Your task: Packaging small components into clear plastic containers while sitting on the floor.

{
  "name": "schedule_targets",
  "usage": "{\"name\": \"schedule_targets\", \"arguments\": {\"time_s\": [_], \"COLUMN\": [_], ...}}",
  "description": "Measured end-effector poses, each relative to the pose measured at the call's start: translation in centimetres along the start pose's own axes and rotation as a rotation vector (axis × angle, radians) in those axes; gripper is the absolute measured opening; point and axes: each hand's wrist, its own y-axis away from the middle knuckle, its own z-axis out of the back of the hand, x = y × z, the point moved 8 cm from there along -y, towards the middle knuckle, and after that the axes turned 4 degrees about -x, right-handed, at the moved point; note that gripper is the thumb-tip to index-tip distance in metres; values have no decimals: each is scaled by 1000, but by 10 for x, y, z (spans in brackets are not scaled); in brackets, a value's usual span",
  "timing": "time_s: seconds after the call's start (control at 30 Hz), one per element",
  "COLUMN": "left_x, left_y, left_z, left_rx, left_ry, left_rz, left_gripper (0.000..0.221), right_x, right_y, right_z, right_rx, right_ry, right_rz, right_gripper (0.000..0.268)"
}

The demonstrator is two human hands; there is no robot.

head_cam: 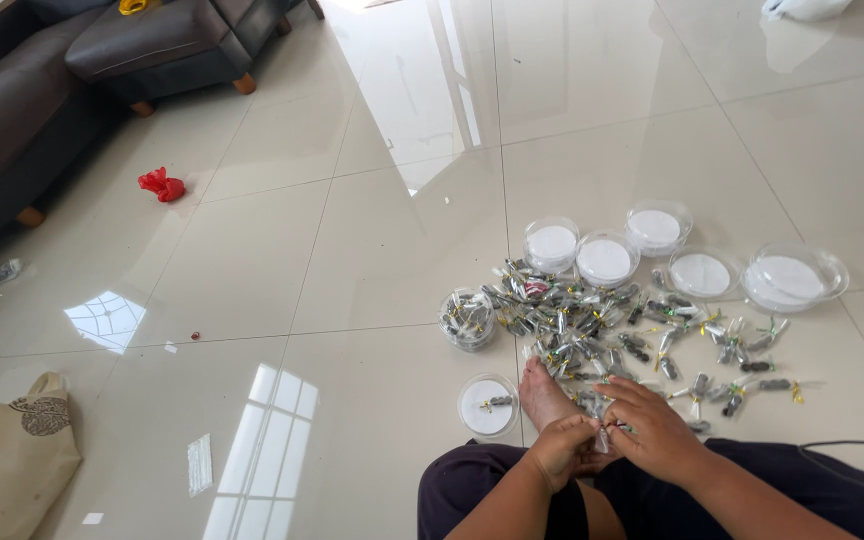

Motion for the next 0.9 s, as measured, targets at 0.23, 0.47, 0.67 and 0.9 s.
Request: {"name": "schedule_targets", "arguments": {"time_s": [0.23, 0.47, 0.67, 0.9], "left_x": [-2, -16, -29, -43], "left_y": [1, 12, 24, -6], "left_z": [0, 6, -10, -19], "left_rx": [-114, -287, -376, -432], "left_ry": [-100, -759, -1017, -770], "left_rz": [33, -409, -616, -652], "left_gripper": [12, 12, 12, 14], "right_x": [-19, -66, -74, -73], "right_y": [1, 26, 45, 18], "right_z": [-17, -62, -72, -40], "right_rx": [22, 94, 107, -29], "right_ry": [-48, -544, -811, -929], "right_rz": [-91, -574, -919, -938], "right_gripper": [5, 10, 12, 12]}}
